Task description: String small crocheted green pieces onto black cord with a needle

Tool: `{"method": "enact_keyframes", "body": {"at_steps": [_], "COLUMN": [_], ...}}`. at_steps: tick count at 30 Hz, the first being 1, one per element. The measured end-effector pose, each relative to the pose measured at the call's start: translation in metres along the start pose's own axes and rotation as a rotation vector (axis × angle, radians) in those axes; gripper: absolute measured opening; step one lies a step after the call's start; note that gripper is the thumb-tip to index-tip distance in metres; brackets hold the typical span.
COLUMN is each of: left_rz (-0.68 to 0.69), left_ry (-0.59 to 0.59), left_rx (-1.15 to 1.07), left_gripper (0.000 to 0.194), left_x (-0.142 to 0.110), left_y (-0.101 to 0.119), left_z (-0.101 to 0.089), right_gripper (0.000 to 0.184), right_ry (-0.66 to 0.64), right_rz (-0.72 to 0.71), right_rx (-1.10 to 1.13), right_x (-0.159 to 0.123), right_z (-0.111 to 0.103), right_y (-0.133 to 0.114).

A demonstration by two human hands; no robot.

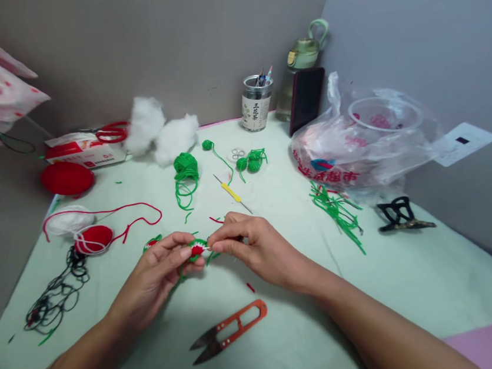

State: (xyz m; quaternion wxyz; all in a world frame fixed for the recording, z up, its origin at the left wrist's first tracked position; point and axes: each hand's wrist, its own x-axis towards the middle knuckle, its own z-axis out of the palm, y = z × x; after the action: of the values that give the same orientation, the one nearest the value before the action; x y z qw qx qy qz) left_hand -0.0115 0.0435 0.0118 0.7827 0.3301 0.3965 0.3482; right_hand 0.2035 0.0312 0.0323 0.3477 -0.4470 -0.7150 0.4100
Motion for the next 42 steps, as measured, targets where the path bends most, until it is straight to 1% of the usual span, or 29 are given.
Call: {"method": "enact_keyframes", "body": {"at_steps": [4,7,10,14,16,18,20,23,26,30,33,35,37,40,42], "left_rz": [-0.008,-0.005,0.003,0.029,0.035,0.032,0.025,0.014,0.004,0.018,0.034,0.042,0.046,0.055,0.081], "left_ry": [-0.074,-0.078,-0.056,-0.038,-0.029,-0.023,-0.019,-0.031,-0.046,-0.027,-0.007,0.006,0.023,0.048,0.057], "left_rx": [-0.062,-0.082,-0.077,-0.086,-0.09,-0.087,-0.083,-0.083,-0.083,-0.085,-0.081,-0.069,-0.053,-0.038,-0.018], "left_gripper": [0.019,0.018,0.019,0.017,0.017,0.018,0.018,0.018,0.02,0.019,0.019,0.02,0.022,0.026,0.026], "left_x": [-0.001,-0.001,-0.001,0.0,0.0,0.0,-0.001,-0.002,-0.003,-0.003,-0.002,-0.002,-0.001,0.0,-0.001], "left_y": [-0.001,-0.002,-0.003,-0.003,-0.003,-0.002,-0.001,-0.001,-0.002,-0.004,-0.004,-0.004,-0.005,-0.006,-0.009], "left_z": [0.0,0.0,0.001,0.002,0.002,0.002,0.001,0.001,0.002,0.004,0.005,0.005,0.006,0.006,0.005], "right_gripper": [0.019,0.02,0.015,0.012,0.011,0.008,0.01,0.014,0.012,0.005,0.007,0.008,0.009,0.013,0.017], "right_ry": [-0.045,-0.03,0.03,0.144,0.176,0.144,0.075,0.023,0.039,0.099,0.182,0.216,0.241,0.27,0.227], "right_rz": [0.107,0.164,0.148,0.095,0.05,0.014,-0.01,-0.033,-0.035,0.039,0.062,0.014,-0.073,-0.242,-0.319], "right_rx": [0.241,0.364,0.316,0.129,0.045,-0.013,-0.049,-0.056,-0.019,0.045,0.041,-0.006,-0.096,-0.315,-0.476], "right_x": [0.004,0.006,0.006,0.005,0.004,0.003,0.002,0.001,0.002,0.002,0.001,-0.001,-0.004,-0.008,-0.009], "right_z": [0.002,0.007,0.011,0.014,0.013,0.009,0.005,0.001,0.005,0.014,0.021,0.025,0.03,0.036,0.038], "right_y": [0.003,0.003,0.003,0.006,0.008,0.008,0.006,0.003,0.0,0.001,0.003,0.003,0.001,-0.003,-0.005]}}
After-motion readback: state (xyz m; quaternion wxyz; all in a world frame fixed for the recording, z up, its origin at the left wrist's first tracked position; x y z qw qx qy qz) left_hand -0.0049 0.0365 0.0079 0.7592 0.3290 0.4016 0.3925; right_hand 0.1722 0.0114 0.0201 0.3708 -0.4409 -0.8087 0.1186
